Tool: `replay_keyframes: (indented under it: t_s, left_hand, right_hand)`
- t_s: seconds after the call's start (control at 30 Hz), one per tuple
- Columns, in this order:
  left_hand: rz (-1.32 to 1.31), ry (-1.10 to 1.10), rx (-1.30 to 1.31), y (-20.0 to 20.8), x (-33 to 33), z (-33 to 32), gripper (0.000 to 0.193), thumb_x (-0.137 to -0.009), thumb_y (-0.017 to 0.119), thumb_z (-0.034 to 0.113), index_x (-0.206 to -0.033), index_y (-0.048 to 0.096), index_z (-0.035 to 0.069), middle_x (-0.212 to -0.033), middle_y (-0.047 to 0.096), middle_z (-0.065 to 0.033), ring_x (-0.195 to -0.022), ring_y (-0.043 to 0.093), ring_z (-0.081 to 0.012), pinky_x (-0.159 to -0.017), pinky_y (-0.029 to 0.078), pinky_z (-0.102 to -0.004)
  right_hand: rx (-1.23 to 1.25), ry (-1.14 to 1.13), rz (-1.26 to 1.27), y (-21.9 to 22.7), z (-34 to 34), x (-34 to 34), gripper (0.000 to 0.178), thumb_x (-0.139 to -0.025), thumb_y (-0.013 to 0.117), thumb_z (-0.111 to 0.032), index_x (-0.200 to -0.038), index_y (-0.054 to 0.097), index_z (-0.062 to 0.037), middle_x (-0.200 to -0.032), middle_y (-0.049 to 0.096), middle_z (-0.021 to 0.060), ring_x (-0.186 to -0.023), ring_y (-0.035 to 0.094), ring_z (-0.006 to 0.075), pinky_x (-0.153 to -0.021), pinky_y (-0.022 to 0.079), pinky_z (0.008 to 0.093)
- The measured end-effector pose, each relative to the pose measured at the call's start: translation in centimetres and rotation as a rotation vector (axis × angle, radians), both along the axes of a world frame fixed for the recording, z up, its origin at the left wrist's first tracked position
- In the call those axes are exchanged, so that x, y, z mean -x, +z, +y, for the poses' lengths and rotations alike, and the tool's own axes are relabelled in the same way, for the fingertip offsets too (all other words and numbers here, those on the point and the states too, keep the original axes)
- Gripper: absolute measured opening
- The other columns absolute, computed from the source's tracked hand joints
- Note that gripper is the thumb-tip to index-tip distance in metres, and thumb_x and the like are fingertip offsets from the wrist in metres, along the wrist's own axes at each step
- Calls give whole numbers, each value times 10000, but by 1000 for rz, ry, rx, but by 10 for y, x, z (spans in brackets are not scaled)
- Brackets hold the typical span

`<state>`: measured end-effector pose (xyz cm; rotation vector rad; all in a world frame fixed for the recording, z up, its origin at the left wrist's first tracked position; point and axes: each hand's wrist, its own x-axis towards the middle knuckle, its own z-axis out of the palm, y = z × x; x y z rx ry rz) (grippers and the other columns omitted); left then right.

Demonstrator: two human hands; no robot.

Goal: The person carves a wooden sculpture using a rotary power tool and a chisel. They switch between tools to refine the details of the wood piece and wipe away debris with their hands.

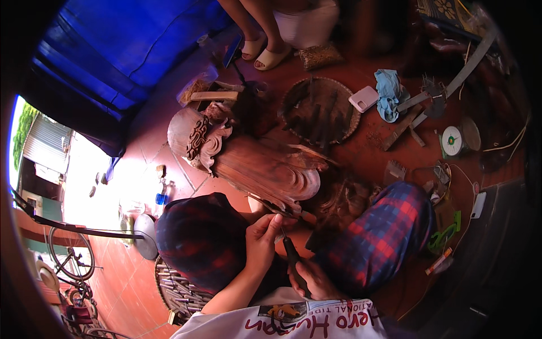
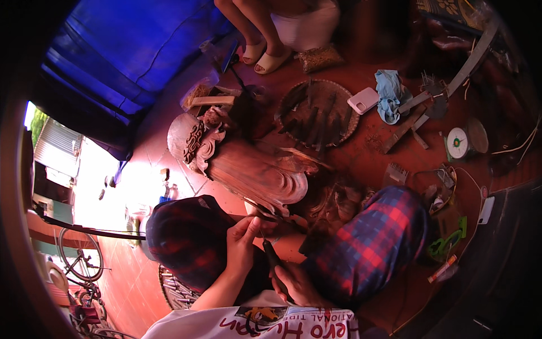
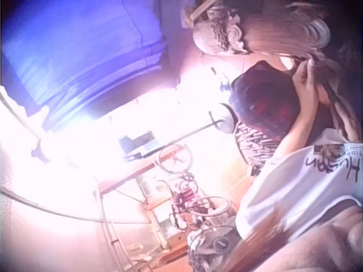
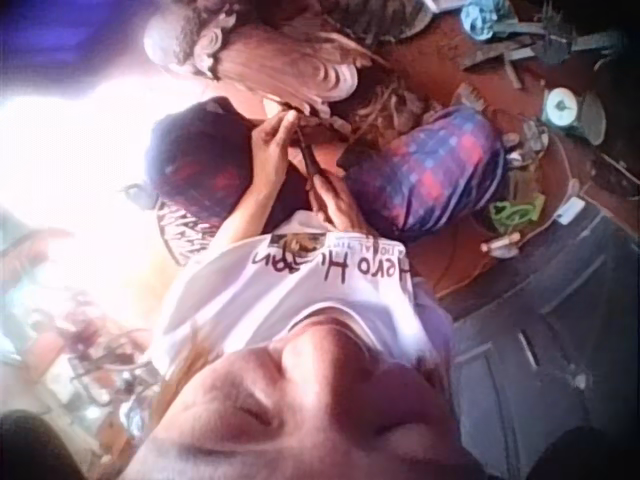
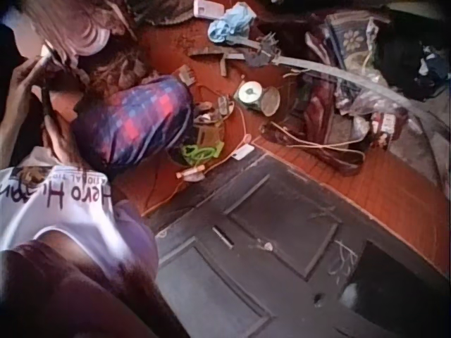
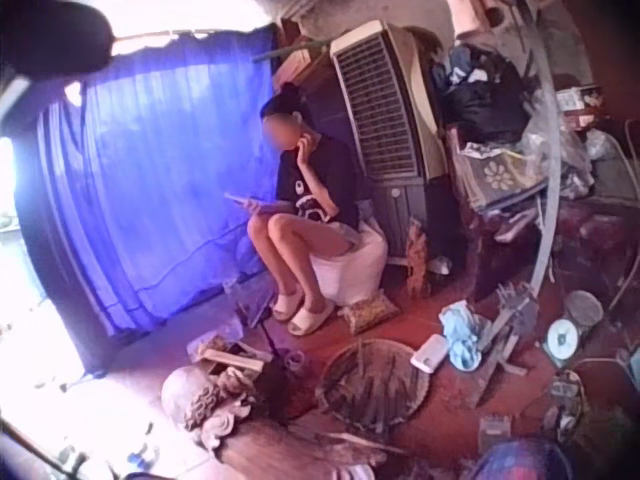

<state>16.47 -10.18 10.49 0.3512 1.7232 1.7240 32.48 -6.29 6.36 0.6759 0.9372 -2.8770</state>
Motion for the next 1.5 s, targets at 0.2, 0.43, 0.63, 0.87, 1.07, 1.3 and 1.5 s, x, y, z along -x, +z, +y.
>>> replay_keyframes:
  t_s: [0.2, 0.43, 0.63, 0.87, 1.07, 1.3, 1.5]
  left_hand:
    - [-68, -53, 26, -28, -5, -6, 295, -973, 515, 284, -1028, 627, 16, -926, 673, -51, -870, 590, -105, -766, 432, -254]
    - [-1038, -172, 150, -61, -67, -13, 615, -924, 494, 532, -1318, 459, 61, -1239, 518, -71, -1075, 483, -165, -918, 381, -286]
    - [-911, -289, 400, -23, -78, -6, 406, -906, 581, 440, -1134, 532, 107, -573, 454, -1, -321, 394, -98, -284, 359, -237]
    - [-1144, -423, 414, -21, -70, 2, 497, -904, 495, 563, -781, 534, 83, -438, 359, -4, -268, 402, -144, -238, 352, -265]
    - [-1293, -371, 464, -23, -68, 5, 499, -907, 480, 563, -799, 571, 84, -454, 398, -17, -269, 407, -155, -235, 343, -264]
    - [-1256, -346, 539, -21, -66, 14, 485, -911, 471, 551, -816, 584, 89, -465, 408, -31, -269, 410, -158, -225, 342, -253]
    - [-1149, -378, 571, -32, -69, 11, 458, -917, 465, 539, -897, 570, 94, -472, 412, -38, -269, 414, -152, -231, 370, -250]
  right_hand:
    - [409, 45, 63, 2, 5, -9, 443, -968, 433, -468, -995, 489, -29, -599, 462, 55, -399, 386, 110, -383, 334, 233]
    - [631, -44, -175, 20, 14, -37, 410, -982, 372, -494, -1075, 429, -98, -758, 463, 45, -573, 455, 148, -561, 385, 284]
    - [668, -132, -275, 17, 3, -47, 511, -933, 419, -581, -870, 466, -75, -709, 468, 40, -558, 472, 151, -532, 381, 273]
    - [576, -318, -343, 19, -5, -37, 550, -915, 421, -615, -838, 481, -73, -679, 461, 31, -504, 449, 136, -464, 371, 262]
    - [559, -370, -401, 15, -3, -34, 518, -909, 457, -596, -836, 487, -84, -658, 471, 27, -477, 455, 133, -437, 371, 261]
    - [562, -374, -396, 14, 2, -31, 521, -904, 476, -591, -795, 479, -81, -639, 477, 32, -460, 463, 136, -419, 369, 270]
    - [528, -433, -449, 19, 1, -23, 519, -923, 454, -569, -775, 475, -72, -603, 456, 42, -410, 436, 147, -394, 354, 278]
